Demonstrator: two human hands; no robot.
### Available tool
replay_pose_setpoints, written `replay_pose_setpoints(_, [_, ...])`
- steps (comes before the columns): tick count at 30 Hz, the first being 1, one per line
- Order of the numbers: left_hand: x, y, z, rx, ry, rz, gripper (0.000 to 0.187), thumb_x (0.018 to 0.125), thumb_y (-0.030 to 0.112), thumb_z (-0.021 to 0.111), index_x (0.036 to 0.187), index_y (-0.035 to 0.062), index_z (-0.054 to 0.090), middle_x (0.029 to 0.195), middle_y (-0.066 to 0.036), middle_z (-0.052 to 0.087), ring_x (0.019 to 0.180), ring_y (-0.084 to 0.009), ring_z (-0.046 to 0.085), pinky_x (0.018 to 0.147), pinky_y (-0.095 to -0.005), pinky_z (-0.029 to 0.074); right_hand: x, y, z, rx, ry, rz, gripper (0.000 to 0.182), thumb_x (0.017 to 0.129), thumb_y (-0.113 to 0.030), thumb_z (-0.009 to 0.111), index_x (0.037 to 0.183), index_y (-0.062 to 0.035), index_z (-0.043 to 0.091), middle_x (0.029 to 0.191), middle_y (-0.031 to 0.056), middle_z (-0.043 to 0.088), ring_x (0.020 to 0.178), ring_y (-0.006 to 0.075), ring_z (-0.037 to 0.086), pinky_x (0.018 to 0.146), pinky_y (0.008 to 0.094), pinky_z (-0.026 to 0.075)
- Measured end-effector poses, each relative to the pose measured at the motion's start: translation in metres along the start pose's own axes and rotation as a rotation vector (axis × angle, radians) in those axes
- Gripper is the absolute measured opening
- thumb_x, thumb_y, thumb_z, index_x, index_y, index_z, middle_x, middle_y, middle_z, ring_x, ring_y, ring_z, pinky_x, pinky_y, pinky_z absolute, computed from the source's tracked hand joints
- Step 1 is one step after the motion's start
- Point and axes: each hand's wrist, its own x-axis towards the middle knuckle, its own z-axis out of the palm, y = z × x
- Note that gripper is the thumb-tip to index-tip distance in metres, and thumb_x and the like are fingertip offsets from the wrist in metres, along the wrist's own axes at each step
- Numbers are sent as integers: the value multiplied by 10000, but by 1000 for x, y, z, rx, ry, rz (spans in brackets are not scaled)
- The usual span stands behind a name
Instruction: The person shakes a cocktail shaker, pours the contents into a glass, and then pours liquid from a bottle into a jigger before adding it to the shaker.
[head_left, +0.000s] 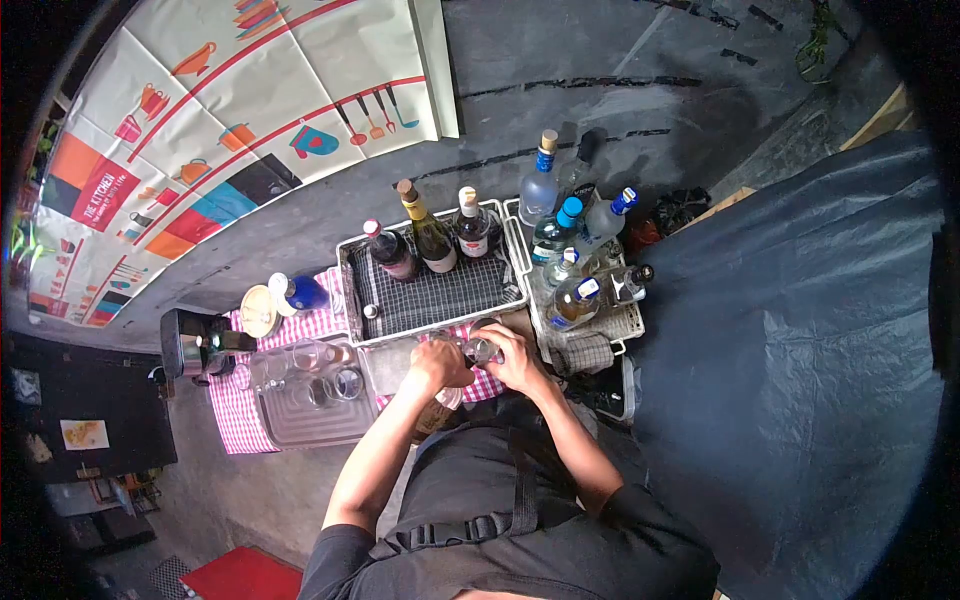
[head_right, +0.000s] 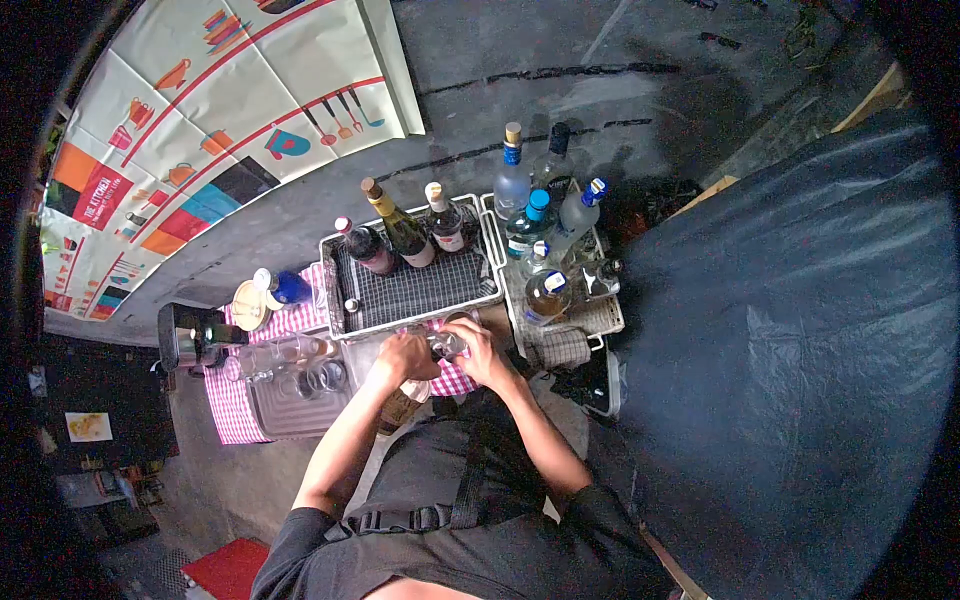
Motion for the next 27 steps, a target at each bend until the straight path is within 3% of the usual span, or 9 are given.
replay_pose_setpoints(7, [4, -2, 4, 28, 23, 29, 459, 729, 325, 628, 1063, 30, 737, 1093, -191, 731, 1063, -285, 708, 907, -380, 565, 0, 3, 0, 25, 13, -6, 519, 655, 85, 633, 1164, -11, 656, 1159, 152, 660, 1108, 317, 646, 971, 372, 508])
replay_pose_setpoints(10, [6, -8, 8, 17, 111, 74, 456, 707, 330, 650, 1006, -2, 740, 1009, -221, 736, 984, -315, 727, 875, -394, 575, -2, 10, 2, 12, 48, -9, 505, 683, 81, 682, 1178, -7, 642, 1167, 139, 660, 1094, 275, 659, 937, 360, 535])
replay_pose_setpoints(12, [1, -13, 11, -93, 266, 132, 442, 678, 345, 683, 881, -45, 727, 869, -251, 725, 877, -354, 734, 822, -417, 586, -4, 11, 1, 126, 57, 64, 495, 727, 54, 751, 1202, -10, 628, 1192, 115, 653, 1082, 219, 663, 878, 341, 567])
replay_pose_setpoints(16, [12, -25, 33, -172, 496, 171, 436, 657, 361, 709, 761, -62, 693, 756, -260, 696, 782, -386, 723, 758, -451, 591, -9, 8, -6, 284, 49, 191, 511, 757, 12, 796, 1236, -22, 619, 1214, 96, 643, 1070, 186, 662, 830, 320, 582])
replay_pose_setpoints(20, [17, -36, 50, -281, 627, 147, 398, 661, 345, 716, 697, -49, 670, 694, -273, 667, 718, -415, 704, 698, -481, 585, -7, 12, -13, 210, 85, 203, 556, 722, 17, 781, 1251, -44, 616, 1227, 122, 617, 1140, 280, 626, 908, 379, 558])
replay_pose_setpoints(23, [7, -33, 48, -447, 691, 111, 362, 674, 305, 740, 702, -52, 692, 675, -287, 657, 727, -427, 700, 712, -484, 581, -5, 19, -14, -193, 96, 110, 568, 732, -25, 778, 1279, -31, 625, 1184, 171, 621, 1108, 364, 614, 972, 394, 500])
replay_pose_setpoints(27, [12, -39, 59, -447, 621, 73, 396, 688, 328, 742, 721, -65, 699, 708, -298, 667, 745, -423, 708, 719, -479, 582, 0, 19, -12, -310, 61, 82, 585, 740, -38, 776, 1303, -37, 616, 1195, 171, 598, 1122, 352, 601, 967, 405, 501])
